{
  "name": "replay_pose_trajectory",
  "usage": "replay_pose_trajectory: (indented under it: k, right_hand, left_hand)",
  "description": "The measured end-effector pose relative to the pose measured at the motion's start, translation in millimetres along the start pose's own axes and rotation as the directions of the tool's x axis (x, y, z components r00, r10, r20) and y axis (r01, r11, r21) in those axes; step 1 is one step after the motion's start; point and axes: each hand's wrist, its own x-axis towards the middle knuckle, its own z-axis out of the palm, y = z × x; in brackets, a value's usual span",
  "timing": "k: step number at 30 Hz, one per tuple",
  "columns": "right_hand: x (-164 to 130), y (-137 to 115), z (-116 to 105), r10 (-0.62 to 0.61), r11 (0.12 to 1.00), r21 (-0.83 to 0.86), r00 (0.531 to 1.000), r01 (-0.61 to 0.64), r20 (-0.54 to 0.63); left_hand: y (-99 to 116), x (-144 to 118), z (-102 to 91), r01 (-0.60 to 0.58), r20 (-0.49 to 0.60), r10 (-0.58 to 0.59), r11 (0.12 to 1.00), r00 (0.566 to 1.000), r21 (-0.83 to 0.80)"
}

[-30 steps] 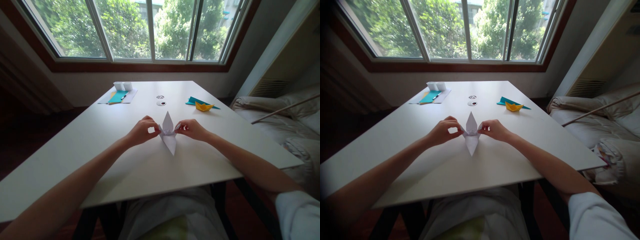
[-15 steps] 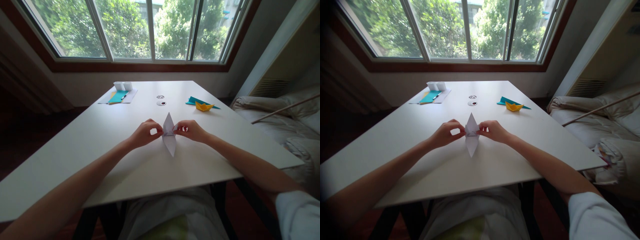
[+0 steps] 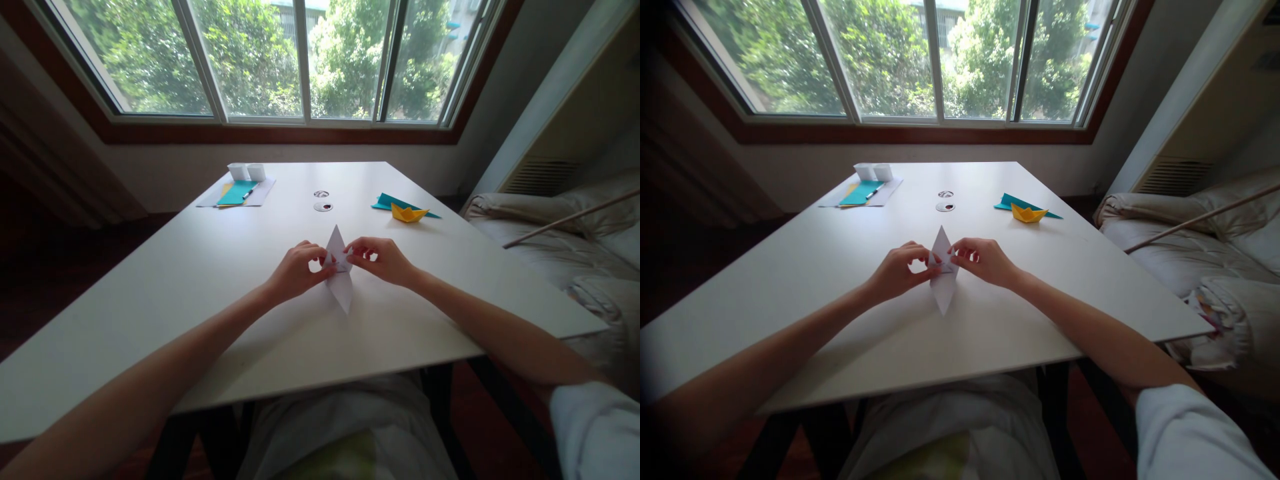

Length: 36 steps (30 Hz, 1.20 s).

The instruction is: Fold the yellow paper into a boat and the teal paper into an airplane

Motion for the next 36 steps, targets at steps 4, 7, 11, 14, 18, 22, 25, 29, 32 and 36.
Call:
replay_pose_trajectory:
  k: [4, 7, 11, 14, 18, 22, 25, 29, 32, 36]
  right_hand:
    - [0, -3, 1, -0.012, 1.000, 0.017, 1.000, 0.012, 0.001]
    - [-1, -7, 4, -0.008, 1.000, 0.020, 1.000, 0.008, 0.004]
    - [-3, -11, 9, -0.017, 0.999, 0.033, 1.000, 0.016, 0.023]
    - [-3, -11, 9, -0.029, 0.998, 0.049, 0.999, 0.027, 0.037]
    - [-3, -10, 4, -0.086, 0.996, -0.004, 0.996, 0.086, 0.018]
    - [-3, -8, -4, -0.215, 0.957, -0.193, 0.976, 0.214, 0.019]
    - [-3, -7, -5, -0.291, 0.888, -0.354, 0.955, 0.293, 0.058]
    - [-4, -6, -4, -0.366, 0.804, -0.481, 0.928, 0.349, 0.062]
    - [-3, -4, -3, -0.409, 0.755, -0.541, 0.911, 0.370, 0.053]
    - [-2, 1, -3, -0.506, 0.673, -0.600, 0.861, 0.432, 0.052]
  left_hand:
    - [2, -1, 1.7, 0.053, -0.030, -0.052, 0.998, 0.998, 0.028]
    - [5, -1, 2.6, 0.091, -0.082, -0.088, 0.995, 0.993, 0.038]
    - [8, 0, 4.3, 0.134, -0.084, -0.134, 0.991, 0.987, -0.005]
    - [8, -1, 5.7, 0.169, -0.057, -0.172, 0.984, 0.983, -0.059]
    - [5, -1, 7.1, 0.205, -0.029, -0.209, 0.972, 0.977, -0.120]
    - [3, 0, 8.5, 0.211, -0.004, -0.215, 0.962, 0.977, -0.172]
    - [3, 1, 8.9, 0.221, 0.011, -0.224, 0.950, 0.975, -0.221]
    - [5, 1, 9.4, 0.237, 0.023, -0.239, 0.932, 0.971, -0.274]
    - [4, 1, 11.2, 0.245, 0.047, -0.244, 0.911, 0.969, -0.332]
    - [1, 0, 13.9, 0.271, 0.078, -0.261, 0.882, 0.962, -0.385]
